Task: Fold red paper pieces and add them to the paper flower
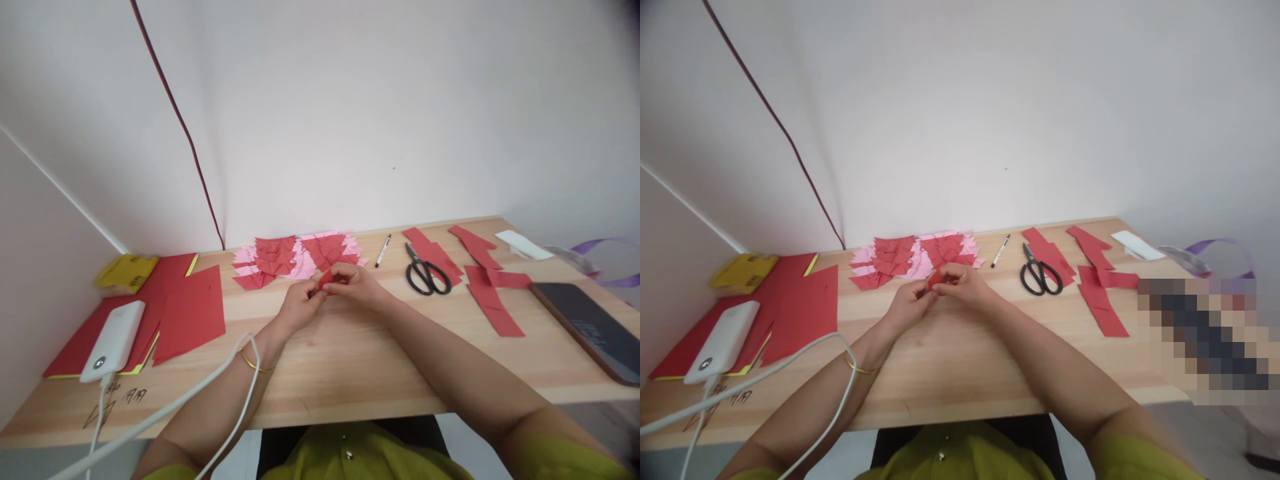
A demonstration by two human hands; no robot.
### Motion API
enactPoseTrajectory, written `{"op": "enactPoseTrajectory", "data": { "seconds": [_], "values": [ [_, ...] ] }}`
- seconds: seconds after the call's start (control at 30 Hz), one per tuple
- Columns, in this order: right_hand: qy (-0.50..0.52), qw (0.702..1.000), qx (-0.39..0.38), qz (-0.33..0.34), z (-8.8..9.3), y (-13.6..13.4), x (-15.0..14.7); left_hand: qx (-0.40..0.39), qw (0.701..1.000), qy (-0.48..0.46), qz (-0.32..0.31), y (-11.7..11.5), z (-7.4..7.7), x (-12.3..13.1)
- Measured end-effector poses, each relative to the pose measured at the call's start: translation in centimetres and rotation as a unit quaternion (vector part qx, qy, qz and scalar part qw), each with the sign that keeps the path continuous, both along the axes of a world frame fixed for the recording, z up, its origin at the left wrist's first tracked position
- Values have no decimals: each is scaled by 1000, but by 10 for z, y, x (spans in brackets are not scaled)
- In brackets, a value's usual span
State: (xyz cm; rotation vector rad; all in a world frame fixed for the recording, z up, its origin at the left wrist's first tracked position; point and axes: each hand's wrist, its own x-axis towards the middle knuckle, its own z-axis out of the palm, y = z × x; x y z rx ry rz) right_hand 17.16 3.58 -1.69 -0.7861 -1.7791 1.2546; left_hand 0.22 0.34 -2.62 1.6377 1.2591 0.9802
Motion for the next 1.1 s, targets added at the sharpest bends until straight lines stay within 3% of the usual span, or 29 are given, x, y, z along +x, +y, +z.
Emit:
{"op": "enactPoseTrajectory", "data": {
  "seconds": [0.17,0.4,0.53,0.7,0.83,0.93,1.1],
  "values": [
    [15,1000,7,-11,0,-3,-1,52,997,62,-20,-1,3,0],
    [-40,992,96,-74,4,-7,-4,-10,996,87,-20,-2,9,0],
    [-40,992,80,-89,2,-4,-2,-42,998,40,-16,-3,9,0],
    [54,985,13,-161,-3,6,4,-85,991,-97,41,2,4,-1],
    [57,993,-18,-98,-9,9,3,-79,977,-188,66,8,-2,-2],
    [16,998,-3,-68,-12,6,-2,-73,978,-185,57,9,-5,-3],
    [-31,995,22,-97,-11,1,-4,-79,984,-151,45,8,-4,-3]
  ]
}}
